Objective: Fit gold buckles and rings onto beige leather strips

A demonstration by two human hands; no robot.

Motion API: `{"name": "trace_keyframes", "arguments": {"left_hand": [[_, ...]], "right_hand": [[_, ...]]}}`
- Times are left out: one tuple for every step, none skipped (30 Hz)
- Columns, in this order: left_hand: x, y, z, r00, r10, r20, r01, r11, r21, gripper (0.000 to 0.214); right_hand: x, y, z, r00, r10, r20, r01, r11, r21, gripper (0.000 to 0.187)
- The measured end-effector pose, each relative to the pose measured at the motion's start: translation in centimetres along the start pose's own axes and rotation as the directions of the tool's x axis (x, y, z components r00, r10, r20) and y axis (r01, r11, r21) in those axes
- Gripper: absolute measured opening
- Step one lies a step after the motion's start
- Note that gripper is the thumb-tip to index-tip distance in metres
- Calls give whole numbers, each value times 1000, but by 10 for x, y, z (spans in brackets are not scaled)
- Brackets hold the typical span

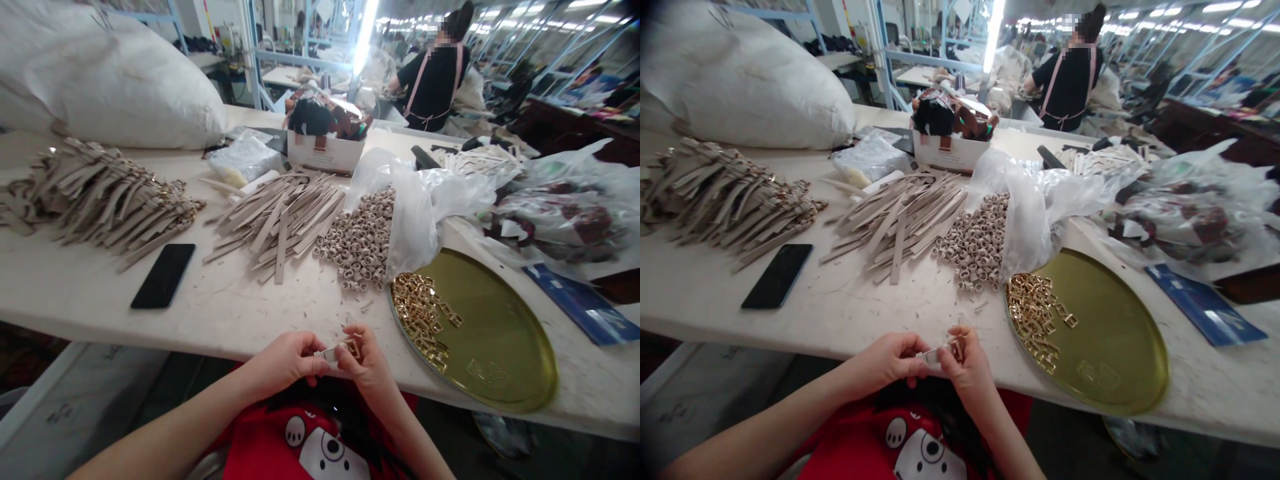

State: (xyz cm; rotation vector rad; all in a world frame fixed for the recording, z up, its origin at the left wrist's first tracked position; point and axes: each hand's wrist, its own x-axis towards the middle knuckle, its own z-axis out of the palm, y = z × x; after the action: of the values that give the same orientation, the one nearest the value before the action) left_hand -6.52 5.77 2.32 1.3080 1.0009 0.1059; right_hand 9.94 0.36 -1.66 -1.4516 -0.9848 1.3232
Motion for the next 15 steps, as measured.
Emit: {"name": "trace_keyframes", "arguments": {"left_hand": [[1,-1,2,1000,4,2,-4,1000,12,27],[3,-2,3,1000,10,4,-10,1000,20,28],[4,-3,5,1000,16,9,-16,1000,26,30],[5,-5,5,1000,20,14,-20,999,29,33],[5,-6,5,1000,20,24,-21,999,25,35],[6,-8,5,999,18,39,-19,1000,14,36],[5,-10,4,998,13,59,-12,1000,-6,37],[5,-12,3,997,6,79,-3,999,-35,37],[4,-13,1,996,-2,93,8,998,-68,36],[3,-14,1,995,-10,101,21,995,-102,34],[1,-14,0,995,-19,101,32,991,-131,33],[0,-14,0,996,-22,92,36,988,-153,32],[-2,-14,1,996,-25,81,38,985,-169,30],[-4,-13,2,997,-27,73,40,982,-183,29],[-5,-12,4,997,-30,73,43,980,-194,28]], "right_hand": [[-1,1,0,999,-2,38,4,999,-33,26],[-3,1,-1,997,-2,81,7,998,-68,24],[-4,2,-1,994,0,113,12,995,-101,21],[-6,3,-1,992,2,127,14,992,-128,18],[-7,5,-2,993,-2,121,20,988,-151,16],[-7,6,-2,995,-14,98,31,985,-170,15],[-8,7,-2,997,-34,67,46,981,-187,14],[-8,8,-1,998,-55,38,62,977,-203,13],[-9,9,-1,997,-73,24,76,973,-218,13],[-9,9,0,996,-87,27,91,967,-236,12],[-10,8,0,994,-100,49,109,960,-257,12],[-11,6,0,990,-110,84,129,951,-282,12],[-12,4,-1,985,-122,126,155,938,-308,11],[-14,2,-2,977,-134,165,183,925,-333,10],[-16,0,-3,969,-147,197,210,911,-355,9]]}}
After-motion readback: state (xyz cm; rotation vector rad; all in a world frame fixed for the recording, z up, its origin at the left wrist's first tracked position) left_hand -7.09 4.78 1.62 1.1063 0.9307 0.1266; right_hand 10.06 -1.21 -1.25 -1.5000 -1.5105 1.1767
